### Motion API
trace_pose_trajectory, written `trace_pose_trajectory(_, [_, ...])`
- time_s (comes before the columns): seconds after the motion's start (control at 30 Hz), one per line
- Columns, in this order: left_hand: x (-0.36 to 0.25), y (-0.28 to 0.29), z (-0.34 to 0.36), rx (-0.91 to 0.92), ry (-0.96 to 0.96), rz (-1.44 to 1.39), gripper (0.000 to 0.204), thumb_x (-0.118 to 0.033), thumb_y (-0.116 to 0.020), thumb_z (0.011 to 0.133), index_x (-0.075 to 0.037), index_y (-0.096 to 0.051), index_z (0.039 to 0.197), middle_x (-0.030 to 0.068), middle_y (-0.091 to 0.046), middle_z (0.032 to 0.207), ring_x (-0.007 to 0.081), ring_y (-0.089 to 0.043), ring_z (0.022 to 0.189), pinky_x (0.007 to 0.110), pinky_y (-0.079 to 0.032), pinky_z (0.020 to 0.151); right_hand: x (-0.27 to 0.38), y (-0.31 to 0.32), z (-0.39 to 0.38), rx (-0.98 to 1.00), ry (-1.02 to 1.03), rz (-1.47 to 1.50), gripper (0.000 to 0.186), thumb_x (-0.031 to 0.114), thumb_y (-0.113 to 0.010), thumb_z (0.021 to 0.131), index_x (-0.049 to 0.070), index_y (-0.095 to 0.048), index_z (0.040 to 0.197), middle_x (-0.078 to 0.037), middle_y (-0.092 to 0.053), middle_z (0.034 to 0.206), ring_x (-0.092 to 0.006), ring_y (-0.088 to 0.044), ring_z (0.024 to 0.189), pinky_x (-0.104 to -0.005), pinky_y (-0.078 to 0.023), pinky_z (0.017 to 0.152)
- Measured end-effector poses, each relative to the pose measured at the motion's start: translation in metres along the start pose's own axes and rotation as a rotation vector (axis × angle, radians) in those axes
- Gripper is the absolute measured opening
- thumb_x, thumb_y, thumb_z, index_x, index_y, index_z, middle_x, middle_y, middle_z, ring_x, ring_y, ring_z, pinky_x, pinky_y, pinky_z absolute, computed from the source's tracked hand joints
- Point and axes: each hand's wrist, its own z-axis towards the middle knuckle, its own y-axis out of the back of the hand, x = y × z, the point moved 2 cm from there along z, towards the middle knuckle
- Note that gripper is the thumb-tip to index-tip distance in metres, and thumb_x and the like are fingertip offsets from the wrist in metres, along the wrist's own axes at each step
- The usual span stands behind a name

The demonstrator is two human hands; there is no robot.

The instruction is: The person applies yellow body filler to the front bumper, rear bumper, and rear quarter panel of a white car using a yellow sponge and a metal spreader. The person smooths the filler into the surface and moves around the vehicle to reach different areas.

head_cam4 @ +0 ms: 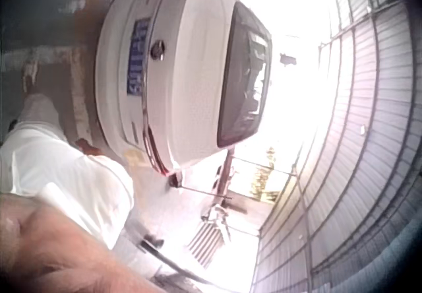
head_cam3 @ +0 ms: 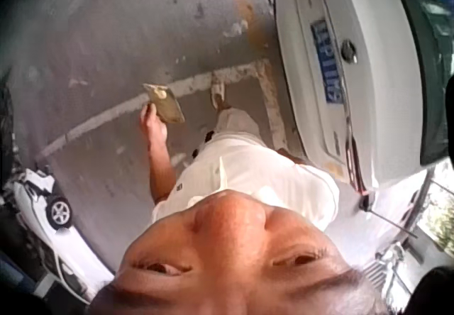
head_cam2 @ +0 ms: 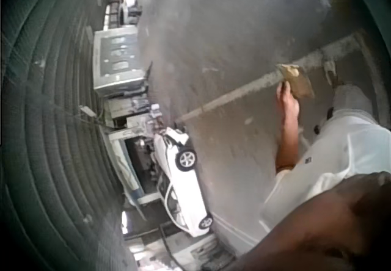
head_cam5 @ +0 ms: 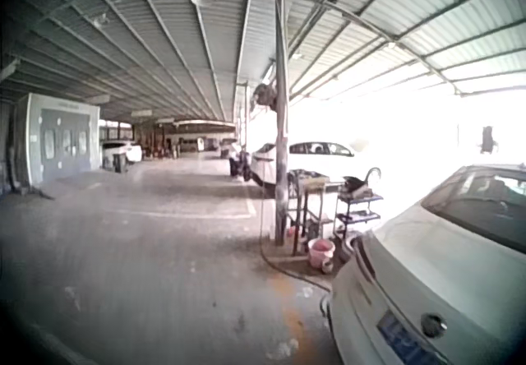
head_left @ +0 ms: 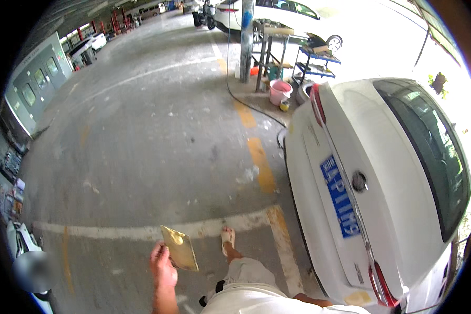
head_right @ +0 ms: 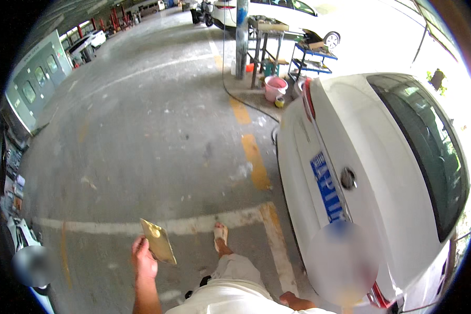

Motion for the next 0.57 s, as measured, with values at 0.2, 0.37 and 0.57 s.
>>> trace_pose_trajectory(0.2, [-0.028, -0.12, 0.159, 0.148, 0.08, -0.11, 0.015, -0.012, -0.055, 0.088, -0.002, -0.058, 0.098, 0.0054, -0.061, 0.094, 0.0157, -0.057, 0.088, 0.029, -0.044, 0.079, 0.077, 0.289, 0.105, -0.485, -0.083, 0.518, 0.023, 0.022, -0.06, 0.083, 0.005, -0.067, 0.096, -0.013, -0.064, 0.09, -0.0227, -0.059, 0.077, -0.0394, -0.045, 0.067])
trace_pose_trajectory(0.37, [-0.046, -0.172, 0.3, 0.208, 0.072, -0.049, 0.015, -0.012, -0.054, 0.088, -0.003, -0.059, 0.099, 0.0038, -0.061, 0.093, 0.0142, -0.057, 0.088, 0.028, -0.045, 0.076, 0.375, 0.641, -0.042, -0.937, 0.414, 0.424, 0.033, 0.008, -0.051, 0.078, 0.006, -0.064, 0.109, -0.017, -0.067, 0.097, -0.0325, -0.063, 0.088, -0.0374, -0.049, 0.074])
trace_pose_trajectory(0.57, [-0.013, -0.293, 0.482, 0.283, 0.191, -0.095, 0.015, -0.014, -0.055, 0.087, -0.004, -0.06, 0.098, 0.0036, -0.062, 0.09, 0.0133, -0.059, 0.081, 0.026, -0.046, 0.07, 0.44, 0.852, -0.096, -1.073, 0.424, 0.451, 0.03, 0.009, -0.058, 0.074, 0.007, -0.066, 0.102, -0.016, -0.067, 0.095, -0.0338, -0.063, 0.086, -0.0381, -0.048, 0.071])
